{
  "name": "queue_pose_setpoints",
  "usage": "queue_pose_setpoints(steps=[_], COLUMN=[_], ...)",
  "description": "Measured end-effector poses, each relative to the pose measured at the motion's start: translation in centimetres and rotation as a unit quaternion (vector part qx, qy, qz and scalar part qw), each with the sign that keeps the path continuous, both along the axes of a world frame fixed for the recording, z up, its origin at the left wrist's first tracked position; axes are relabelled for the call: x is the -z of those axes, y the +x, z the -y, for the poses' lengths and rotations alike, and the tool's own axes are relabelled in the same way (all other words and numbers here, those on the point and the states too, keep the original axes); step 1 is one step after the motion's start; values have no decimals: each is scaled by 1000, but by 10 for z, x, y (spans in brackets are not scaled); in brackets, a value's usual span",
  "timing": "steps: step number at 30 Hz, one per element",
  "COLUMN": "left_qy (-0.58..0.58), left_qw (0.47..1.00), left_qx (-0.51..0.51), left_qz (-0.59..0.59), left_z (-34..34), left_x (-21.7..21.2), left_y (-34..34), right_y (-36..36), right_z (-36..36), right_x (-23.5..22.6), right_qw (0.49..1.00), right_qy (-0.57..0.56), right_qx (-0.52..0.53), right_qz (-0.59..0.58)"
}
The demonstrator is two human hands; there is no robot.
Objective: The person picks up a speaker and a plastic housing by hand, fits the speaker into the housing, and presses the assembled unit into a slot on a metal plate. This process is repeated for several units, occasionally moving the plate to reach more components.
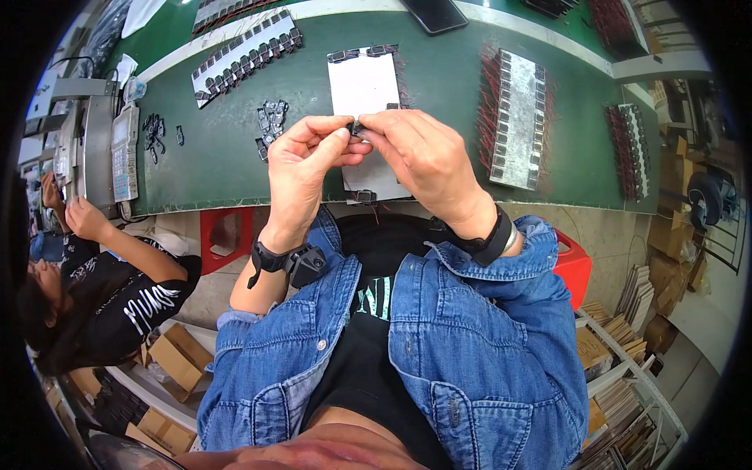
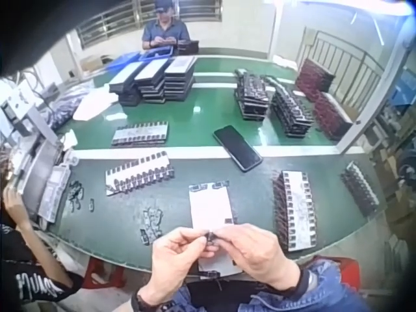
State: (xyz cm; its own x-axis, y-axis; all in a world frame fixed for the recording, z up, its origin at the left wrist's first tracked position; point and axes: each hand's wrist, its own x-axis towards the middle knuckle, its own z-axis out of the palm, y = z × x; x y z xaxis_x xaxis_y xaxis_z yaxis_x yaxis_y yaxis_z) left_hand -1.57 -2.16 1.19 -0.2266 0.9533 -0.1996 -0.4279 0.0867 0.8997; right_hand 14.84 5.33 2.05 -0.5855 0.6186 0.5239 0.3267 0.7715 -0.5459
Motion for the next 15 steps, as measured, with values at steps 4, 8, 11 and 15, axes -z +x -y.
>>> queue_pose_setpoints(steps=[4, 8, 11, 15], left_qy=[6, 14, 23, 36], left_qw=[1000, 1000, 1000, 999], left_qx=[-3, -13, -21, -12], left_qz=[9, 15, -3, -9], left_z=[0, 2, 4, 6], left_x=[3, 1, 4, 9], left_y=[3, 6, 10, 13], right_y=[2, 0, 2, 6], right_z=[2, 8, 13, 12], right_x=[-1, -3, -5, 1], right_qw=[1000, 1000, 996, 929], right_qy=[-9, 13, -87, -355], right_qx=[5, 22, 17, -12], right_qz=[8, 10, -8, -105])
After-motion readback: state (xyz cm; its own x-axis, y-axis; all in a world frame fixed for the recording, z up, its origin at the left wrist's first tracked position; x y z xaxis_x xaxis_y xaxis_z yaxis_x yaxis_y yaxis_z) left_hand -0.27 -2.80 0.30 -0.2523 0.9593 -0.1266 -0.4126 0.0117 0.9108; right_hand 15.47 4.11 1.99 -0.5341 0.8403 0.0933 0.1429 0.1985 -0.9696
